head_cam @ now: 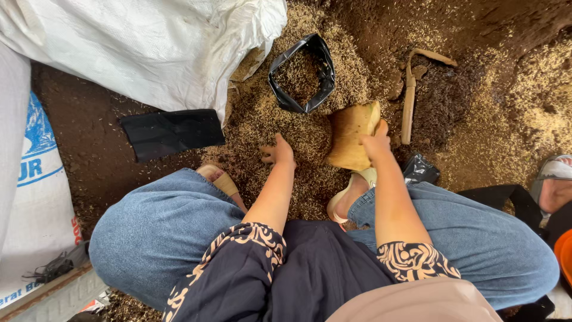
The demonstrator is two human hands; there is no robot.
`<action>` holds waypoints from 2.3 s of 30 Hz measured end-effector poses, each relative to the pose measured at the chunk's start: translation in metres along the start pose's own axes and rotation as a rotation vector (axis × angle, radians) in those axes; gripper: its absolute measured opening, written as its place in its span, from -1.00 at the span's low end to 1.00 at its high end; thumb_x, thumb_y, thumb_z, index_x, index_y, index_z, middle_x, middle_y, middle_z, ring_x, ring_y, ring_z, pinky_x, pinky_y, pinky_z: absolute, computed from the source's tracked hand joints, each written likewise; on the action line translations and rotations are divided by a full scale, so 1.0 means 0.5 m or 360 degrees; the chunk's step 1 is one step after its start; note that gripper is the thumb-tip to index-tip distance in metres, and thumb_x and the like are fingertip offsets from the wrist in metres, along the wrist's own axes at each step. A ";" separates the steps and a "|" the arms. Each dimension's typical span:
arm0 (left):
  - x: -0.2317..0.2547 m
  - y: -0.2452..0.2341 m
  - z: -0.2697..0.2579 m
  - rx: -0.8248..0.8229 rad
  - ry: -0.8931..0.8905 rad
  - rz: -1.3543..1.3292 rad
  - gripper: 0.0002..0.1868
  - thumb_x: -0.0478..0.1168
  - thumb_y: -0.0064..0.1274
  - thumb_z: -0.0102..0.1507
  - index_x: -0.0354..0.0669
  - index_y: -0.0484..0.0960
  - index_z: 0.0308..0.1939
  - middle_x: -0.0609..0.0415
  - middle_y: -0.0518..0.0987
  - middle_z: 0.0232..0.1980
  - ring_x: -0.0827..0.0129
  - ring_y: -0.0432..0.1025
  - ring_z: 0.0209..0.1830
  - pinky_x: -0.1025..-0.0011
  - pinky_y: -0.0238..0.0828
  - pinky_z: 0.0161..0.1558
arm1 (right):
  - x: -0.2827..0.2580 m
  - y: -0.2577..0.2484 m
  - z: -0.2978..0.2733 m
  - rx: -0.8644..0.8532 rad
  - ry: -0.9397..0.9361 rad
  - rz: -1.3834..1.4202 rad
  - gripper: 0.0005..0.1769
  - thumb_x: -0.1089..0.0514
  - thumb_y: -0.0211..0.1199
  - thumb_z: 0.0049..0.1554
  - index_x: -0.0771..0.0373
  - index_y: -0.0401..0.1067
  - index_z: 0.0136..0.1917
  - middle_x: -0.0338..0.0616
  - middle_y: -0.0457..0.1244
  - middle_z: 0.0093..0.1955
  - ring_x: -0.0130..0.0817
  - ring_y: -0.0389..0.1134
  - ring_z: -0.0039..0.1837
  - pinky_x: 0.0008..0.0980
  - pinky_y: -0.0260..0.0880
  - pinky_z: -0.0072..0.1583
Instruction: The person scoops loose grain-like material from a large white sack onto the floor, spreads it with both hands, then uses a small shovel to transfer the material into a black plastic bag. The person repeatedly fills and adjusts the bag while seated on the ground.
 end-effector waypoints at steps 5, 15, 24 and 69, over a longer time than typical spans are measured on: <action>0.025 0.053 -0.068 -0.0052 0.0162 -0.0008 -0.05 0.20 -0.16 0.37 0.25 -0.45 0.63 -0.03 -0.58 0.67 -0.24 -0.53 0.66 -0.26 -0.19 0.52 | 0.093 0.096 0.046 0.0180 0.0004 0.0438 0.16 0.27 0.22 -0.06 0.16 -0.30 0.69 0.35 0.07 0.50 0.20 0.17 0.45 0.01 0.21 0.43; 0.050 0.172 -0.156 -0.0269 0.0905 0.0739 -0.33 0.06 -0.19 0.45 0.30 -0.06 0.61 0.01 -0.31 0.69 -0.09 -0.39 0.67 -0.27 -0.48 0.53 | 0.181 0.178 0.113 -0.0038 0.0102 0.1385 0.01 0.23 0.09 -0.06 0.10 -0.10 0.64 0.10 0.18 0.30 0.00 0.30 0.25 0.00 0.44 0.21; 0.096 0.152 -0.306 -0.0275 0.2177 0.0888 -0.56 -0.36 -0.04 0.26 0.30 0.73 0.06 -0.10 0.25 0.59 -0.02 0.13 0.58 -0.10 -0.10 0.52 | 0.187 0.098 0.202 -0.0074 0.0144 0.1483 -0.18 0.22 0.03 0.04 0.20 -0.01 0.57 0.11 0.17 0.30 -0.07 0.30 0.31 0.00 0.40 0.26; 0.340 -0.004 -0.220 -0.0090 0.1651 0.0012 -0.48 -0.11 0.14 0.22 -0.21 0.36 0.18 0.13 0.36 -0.28 0.42 0.29 -0.42 0.35 0.33 -0.39 | -0.279 -0.183 0.101 0.0892 -0.0347 -0.0089 0.21 -0.32 0.45 0.15 0.04 -0.34 0.66 0.29 -0.25 0.62 0.18 0.11 0.49 0.22 0.22 0.37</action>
Point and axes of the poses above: each hand's wrist, its own z-axis towards the middle knuckle, its own y-axis out of the palm, x = y × z, the point moved 7 cm from there along z, towards the middle knuckle
